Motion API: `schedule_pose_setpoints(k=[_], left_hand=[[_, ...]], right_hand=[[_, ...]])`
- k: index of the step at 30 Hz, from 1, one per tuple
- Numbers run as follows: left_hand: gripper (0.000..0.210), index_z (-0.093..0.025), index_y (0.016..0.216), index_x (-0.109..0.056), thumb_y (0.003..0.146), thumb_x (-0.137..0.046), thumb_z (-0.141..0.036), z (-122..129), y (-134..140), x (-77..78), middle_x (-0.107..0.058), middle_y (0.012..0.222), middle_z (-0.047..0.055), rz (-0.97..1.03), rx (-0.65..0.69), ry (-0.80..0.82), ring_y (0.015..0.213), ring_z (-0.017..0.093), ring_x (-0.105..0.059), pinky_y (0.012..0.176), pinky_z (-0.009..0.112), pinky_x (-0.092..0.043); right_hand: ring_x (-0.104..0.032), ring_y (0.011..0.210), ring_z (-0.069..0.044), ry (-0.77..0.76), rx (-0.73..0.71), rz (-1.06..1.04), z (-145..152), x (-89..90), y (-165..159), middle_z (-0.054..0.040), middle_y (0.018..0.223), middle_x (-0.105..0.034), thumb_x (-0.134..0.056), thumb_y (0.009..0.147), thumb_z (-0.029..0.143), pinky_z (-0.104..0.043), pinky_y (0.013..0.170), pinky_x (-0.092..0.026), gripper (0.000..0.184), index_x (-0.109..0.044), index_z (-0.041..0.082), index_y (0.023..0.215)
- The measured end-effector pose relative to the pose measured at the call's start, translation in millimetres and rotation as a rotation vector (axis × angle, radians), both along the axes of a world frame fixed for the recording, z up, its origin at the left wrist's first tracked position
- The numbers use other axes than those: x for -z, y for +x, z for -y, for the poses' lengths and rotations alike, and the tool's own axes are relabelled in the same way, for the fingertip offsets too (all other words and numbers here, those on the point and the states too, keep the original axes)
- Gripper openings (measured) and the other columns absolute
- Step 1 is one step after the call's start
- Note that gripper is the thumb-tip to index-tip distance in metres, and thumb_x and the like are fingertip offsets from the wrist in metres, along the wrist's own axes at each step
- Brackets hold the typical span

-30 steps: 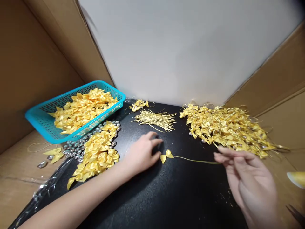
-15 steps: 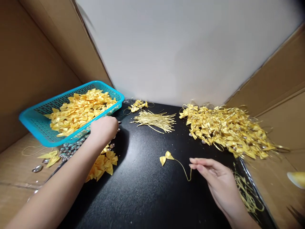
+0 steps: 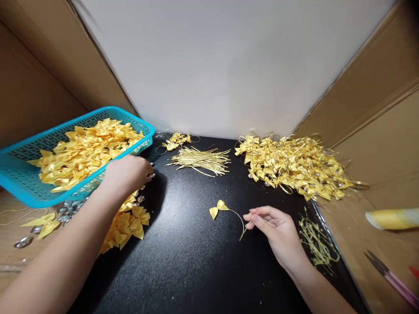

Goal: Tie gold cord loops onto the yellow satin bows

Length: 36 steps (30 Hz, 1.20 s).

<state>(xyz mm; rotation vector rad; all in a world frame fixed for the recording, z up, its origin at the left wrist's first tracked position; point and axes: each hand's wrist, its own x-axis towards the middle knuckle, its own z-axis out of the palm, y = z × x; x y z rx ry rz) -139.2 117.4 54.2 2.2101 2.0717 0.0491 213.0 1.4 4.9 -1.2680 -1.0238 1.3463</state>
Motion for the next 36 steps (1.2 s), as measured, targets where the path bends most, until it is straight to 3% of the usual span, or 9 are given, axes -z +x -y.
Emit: schedule_pose_setpoints(k=[6,12,15,18,21,25,30,36], left_hand=[[0.025,-0.022,0.084,-0.076,0.084,-0.055,-0.034,2,17,-5.8,-0.069,0.094,0.006,-0.339,0.168,-0.021,0.091,0.026,-0.057,0.072,0.028,-0.045],[0.027,-0.019,0.097,-0.068,0.079,-0.062,-0.038,-3,17,-2.8,-0.069,0.102,0.009,-0.257,0.196,-0.054,0.094,0.028,-0.06,0.073,0.032,-0.049],[0.041,-0.016,0.11,-0.065,0.078,-0.059,-0.04,-7,11,6.3,-0.065,0.114,0.016,-0.239,0.155,0.032,0.105,0.035,-0.059,0.083,0.04,-0.05],[0.046,-0.013,0.123,-0.059,0.081,-0.047,-0.026,-14,5,17.9,-0.058,0.129,0.016,-0.225,0.199,0.074,0.116,0.032,-0.056,0.098,0.038,-0.045],[0.047,-0.012,0.119,-0.064,0.078,-0.042,-0.017,-19,-3,25.3,-0.062,0.123,0.016,-0.215,0.147,-0.003,0.107,0.029,-0.063,0.096,0.035,-0.047],[0.039,-0.012,0.104,-0.071,0.079,-0.044,-0.025,-18,-2,23.5,-0.068,0.106,0.017,-0.228,0.111,-0.023,0.096,0.031,-0.067,0.089,0.036,-0.051],[0.042,-0.017,0.116,-0.066,0.081,-0.047,-0.032,-13,17,19.2,-0.065,0.114,0.013,-0.057,0.297,0.062,0.103,0.028,-0.063,0.094,0.037,-0.049],[0.038,-0.017,0.1,-0.072,0.086,-0.041,-0.031,-14,24,21.6,-0.069,0.098,0.012,-0.014,0.408,-0.001,0.089,0.025,-0.065,0.086,0.035,-0.051]], right_hand=[[-0.068,0.054,-0.016,-0.015,-0.025,0.008,2,-2.1,-8,-0.0074,0.069,-0.076,-0.081,0.067,0.038,-0.03,0.059,-0.06,0.024,-0.071,0.017,0.07],[-0.066,0.055,-0.014,0.0,-0.075,0.057,5,3.2,-11,-0.0074,0.071,-0.076,-0.077,0.072,0.037,-0.028,0.059,-0.058,0.022,-0.071,0.016,0.073],[-0.066,0.055,-0.015,-0.002,-0.077,0.078,5,5.9,-9,-0.0081,0.072,-0.076,-0.076,0.072,0.039,-0.029,0.059,-0.057,0.023,-0.07,0.016,0.074],[-0.066,0.055,-0.015,-0.001,-0.09,0.083,4,7.9,-8,-0.0082,0.072,-0.076,-0.076,0.073,0.039,-0.029,0.06,-0.058,0.024,-0.07,0.016,0.075],[-0.066,0.055,-0.015,-0.003,-0.1,0.083,4,9.0,-7,-0.0075,0.072,-0.076,-0.075,0.074,0.039,-0.029,0.06,-0.057,0.023,-0.07,0.016,0.075],[-0.066,0.056,-0.014,-0.012,-0.1,0.086,4,8.3,-8,-0.007,0.072,-0.076,-0.076,0.074,0.037,-0.027,0.06,-0.056,0.022,-0.071,0.016,0.076],[-0.066,0.055,-0.014,-0.017,-0.105,0.067,4,6.2,-8,-0.0074,0.071,-0.075,-0.076,0.073,0.038,-0.027,0.058,-0.056,0.023,-0.071,0.016,0.075],[-0.067,0.055,-0.014,-0.036,-0.1,0.054,4,3.5,-11,-0.0054,0.067,-0.074,-0.077,0.072,0.039,-0.025,0.058,-0.055,0.024,-0.069,0.016,0.072]])
